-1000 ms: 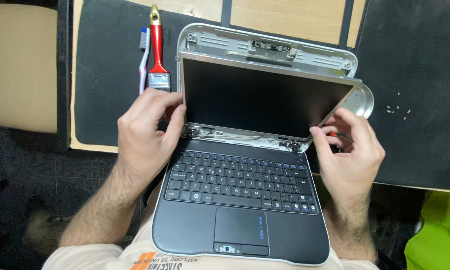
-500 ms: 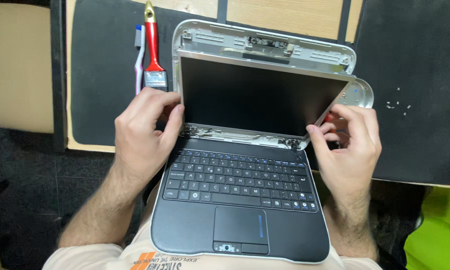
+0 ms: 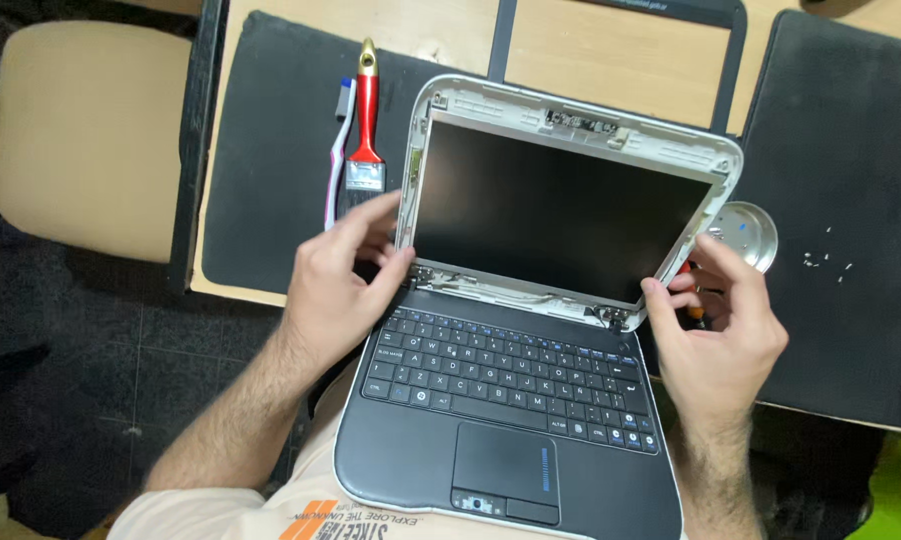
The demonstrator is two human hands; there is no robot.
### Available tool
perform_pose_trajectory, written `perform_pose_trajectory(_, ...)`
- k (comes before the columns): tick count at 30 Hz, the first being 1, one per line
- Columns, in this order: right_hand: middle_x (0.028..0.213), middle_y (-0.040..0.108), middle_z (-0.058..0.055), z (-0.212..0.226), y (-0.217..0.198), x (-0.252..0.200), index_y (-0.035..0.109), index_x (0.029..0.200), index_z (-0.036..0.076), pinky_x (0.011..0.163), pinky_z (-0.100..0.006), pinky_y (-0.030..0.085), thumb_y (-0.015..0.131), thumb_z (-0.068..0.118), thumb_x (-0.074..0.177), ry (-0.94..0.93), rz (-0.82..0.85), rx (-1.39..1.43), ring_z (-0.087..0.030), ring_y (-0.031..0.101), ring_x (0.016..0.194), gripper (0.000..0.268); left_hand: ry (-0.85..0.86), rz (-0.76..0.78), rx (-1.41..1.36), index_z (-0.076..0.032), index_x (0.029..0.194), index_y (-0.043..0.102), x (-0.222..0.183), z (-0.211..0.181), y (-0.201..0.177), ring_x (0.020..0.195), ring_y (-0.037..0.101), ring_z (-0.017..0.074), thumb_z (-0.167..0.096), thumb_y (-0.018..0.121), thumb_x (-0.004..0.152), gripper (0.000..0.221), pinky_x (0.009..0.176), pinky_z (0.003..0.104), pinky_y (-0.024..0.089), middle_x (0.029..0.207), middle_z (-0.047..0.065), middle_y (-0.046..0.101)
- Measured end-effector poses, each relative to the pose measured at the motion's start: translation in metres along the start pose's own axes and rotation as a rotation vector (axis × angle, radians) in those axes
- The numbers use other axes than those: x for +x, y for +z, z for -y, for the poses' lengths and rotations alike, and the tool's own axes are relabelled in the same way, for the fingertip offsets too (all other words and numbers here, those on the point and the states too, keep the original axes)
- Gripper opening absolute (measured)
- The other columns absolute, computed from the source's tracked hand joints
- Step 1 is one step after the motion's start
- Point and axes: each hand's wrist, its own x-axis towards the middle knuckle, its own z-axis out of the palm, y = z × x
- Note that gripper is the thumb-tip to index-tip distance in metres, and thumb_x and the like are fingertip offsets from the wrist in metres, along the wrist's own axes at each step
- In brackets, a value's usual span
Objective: The person attaches a replacement screen panel to a laptop lid by connecting a ribbon cable by hand and securing the panel into the lid frame with a screwdriver, then snaps the plastic bezel back into place.
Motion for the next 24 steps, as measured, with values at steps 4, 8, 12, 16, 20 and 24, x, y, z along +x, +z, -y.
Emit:
perform_pose_trajectory(4, 0.137, 0.081, -0.031, 0.0, -0.005, -0.004, 0.069, 0.163, -0.015, 0.098, -0.035, 0.071, 0.095, -0.018, 0.112, -0.013, 0.011, -0.04, -0.027, 0.076, 0.103, 0.057, -0.087, 0.065, -0.068, -0.005, 0.166, 0.07, -0.006, 0.006, 0.003, 0.094, 0.082, 0.0157, -0.005, 0.082, 0.11, 0.057, 0.101, 0.031, 0.075, 0.117, 0.008, 0.087)
perform_pose_trajectory(8, 0.13, 0.084, -0.026, 0.007, -0.015, -0.01, 0.058, 0.179, -0.002, 0.109, -0.038, 0.072, 0.096, -0.003, 0.103, 0.13, 0.168, -0.076, -0.027, 0.085, 0.107, 0.084, -0.315, 0.141, -0.221, -0.009, 0.167, 0.07, -0.007, 0.002, 0.003, 0.114, 0.088, 0.0147, -0.012, 0.074, 0.114, 0.053, 0.108, 0.03, 0.072, 0.129, 0.006, 0.092)
perform_pose_trajectory(12, 0.116, 0.084, -0.015, 0.009, -0.014, -0.011, 0.046, 0.189, 0.007, 0.115, -0.034, 0.068, 0.092, 0.001, 0.102, 0.322, 0.253, -0.005, -0.02, 0.083, 0.101, 0.098, -0.362, 0.19, -0.304, -0.008, 0.169, 0.068, -0.008, 0.005, 0.002, 0.119, 0.085, 0.0117, -0.008, 0.071, 0.114, 0.054, 0.111, 0.028, 0.066, 0.134, 0.005, 0.092)
perform_pose_trajectory(16, 0.106, 0.081, -0.009, 0.01, -0.009, -0.013, 0.046, 0.192, 0.012, 0.105, -0.027, 0.063, 0.09, 0.0, 0.103, 0.454, 0.225, 0.046, -0.015, 0.081, 0.095, 0.1, -0.346, 0.189, -0.303, -0.01, 0.169, 0.069, -0.007, 0.005, 0.002, 0.122, 0.087, 0.013, -0.007, 0.07, 0.114, 0.055, 0.112, 0.028, 0.067, 0.136, 0.004, 0.092)
perform_pose_trajectory(20, 0.103, 0.078, -0.013, -0.002, -0.006, -0.016, 0.042, 0.192, 0.011, 0.113, -0.032, 0.065, 0.089, -0.006, 0.102, 0.432, 0.215, 0.14, -0.017, 0.076, 0.099, 0.102, -0.369, 0.166, -0.385, -0.007, 0.168, 0.07, -0.007, 0.006, 0.004, 0.118, 0.085, 0.0121, -0.005, 0.072, 0.114, 0.054, 0.113, 0.028, 0.067, 0.135, 0.006, 0.091)
perform_pose_trajectory(24, 0.105, 0.076, -0.012, -0.005, -0.005, -0.018, 0.044, 0.192, 0.013, 0.115, -0.03, 0.063, 0.086, -0.004, 0.105, 0.474, 0.191, 0.215, -0.016, 0.074, 0.103, 0.098, -0.408, 0.163, -0.429, -0.006, 0.169, 0.07, -0.007, 0.006, 0.006, 0.125, 0.084, 0.0127, -0.004, 0.073, 0.113, 0.057, 0.118, 0.029, 0.066, 0.143, 0.007, 0.091)
